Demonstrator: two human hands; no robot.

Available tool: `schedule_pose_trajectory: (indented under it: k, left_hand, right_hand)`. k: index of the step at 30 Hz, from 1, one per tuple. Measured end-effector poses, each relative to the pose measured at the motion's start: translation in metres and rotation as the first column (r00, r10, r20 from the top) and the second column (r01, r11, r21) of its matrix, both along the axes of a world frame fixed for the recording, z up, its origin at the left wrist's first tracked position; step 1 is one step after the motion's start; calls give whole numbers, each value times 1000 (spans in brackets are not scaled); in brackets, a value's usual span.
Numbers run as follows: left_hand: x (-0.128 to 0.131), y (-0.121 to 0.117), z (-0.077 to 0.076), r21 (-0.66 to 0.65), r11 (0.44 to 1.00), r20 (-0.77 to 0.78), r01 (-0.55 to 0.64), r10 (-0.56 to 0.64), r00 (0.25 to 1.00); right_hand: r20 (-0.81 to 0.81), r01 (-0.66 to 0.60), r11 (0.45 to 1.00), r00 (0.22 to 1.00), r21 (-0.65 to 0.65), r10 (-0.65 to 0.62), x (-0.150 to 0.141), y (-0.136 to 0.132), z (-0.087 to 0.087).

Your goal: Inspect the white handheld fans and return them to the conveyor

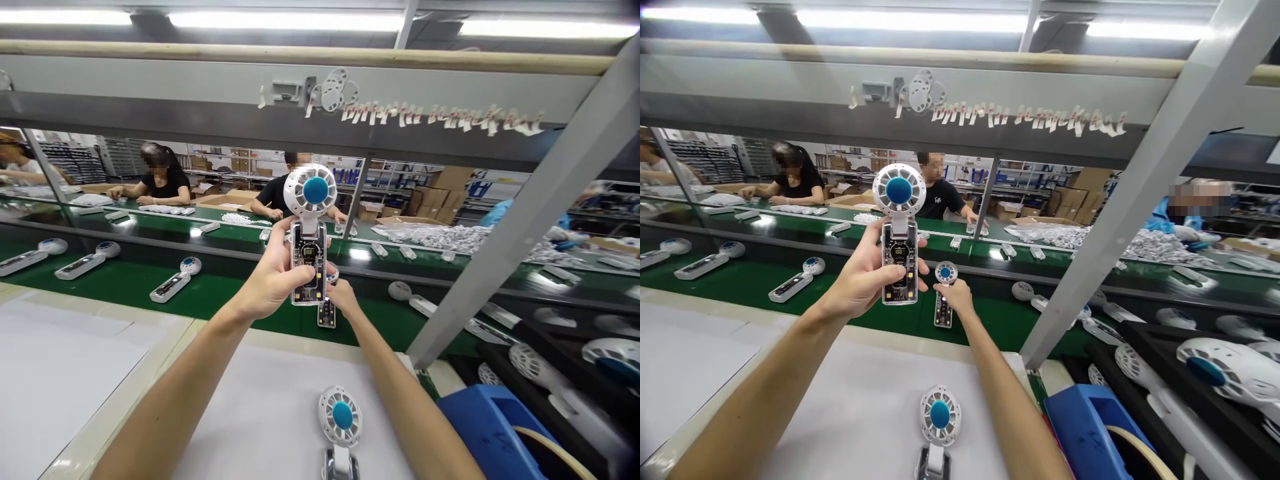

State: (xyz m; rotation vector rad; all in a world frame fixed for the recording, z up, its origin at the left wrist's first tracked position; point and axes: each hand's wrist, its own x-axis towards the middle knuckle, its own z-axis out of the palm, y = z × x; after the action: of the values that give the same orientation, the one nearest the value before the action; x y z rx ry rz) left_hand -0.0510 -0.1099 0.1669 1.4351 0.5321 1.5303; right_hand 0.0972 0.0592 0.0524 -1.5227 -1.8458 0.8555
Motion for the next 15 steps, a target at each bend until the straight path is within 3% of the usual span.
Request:
schedule_pose_trajectory:
  k: [4, 8, 12, 15]
  left_hand:
    - [-3, -3, 4, -26, 999, 0, 26, -26, 1000]
    - [-5, -4, 8, -30, 1000, 31, 0, 1, 1000]
    - [-8, -8, 14, -30, 999, 34, -13, 14, 999]
    - [-10, -10, 17, -39, 999, 32, 0, 2, 999]
  right_hand:
    - [283, 73, 997, 957, -27, -63, -9, 3, -19]
    - [380, 141, 985, 909, 101, -170, 12, 23, -13]
    - [407, 384, 877, 779, 289, -476, 59, 45, -13]
    - [433, 524, 786, 657, 327, -618, 86, 57, -30]
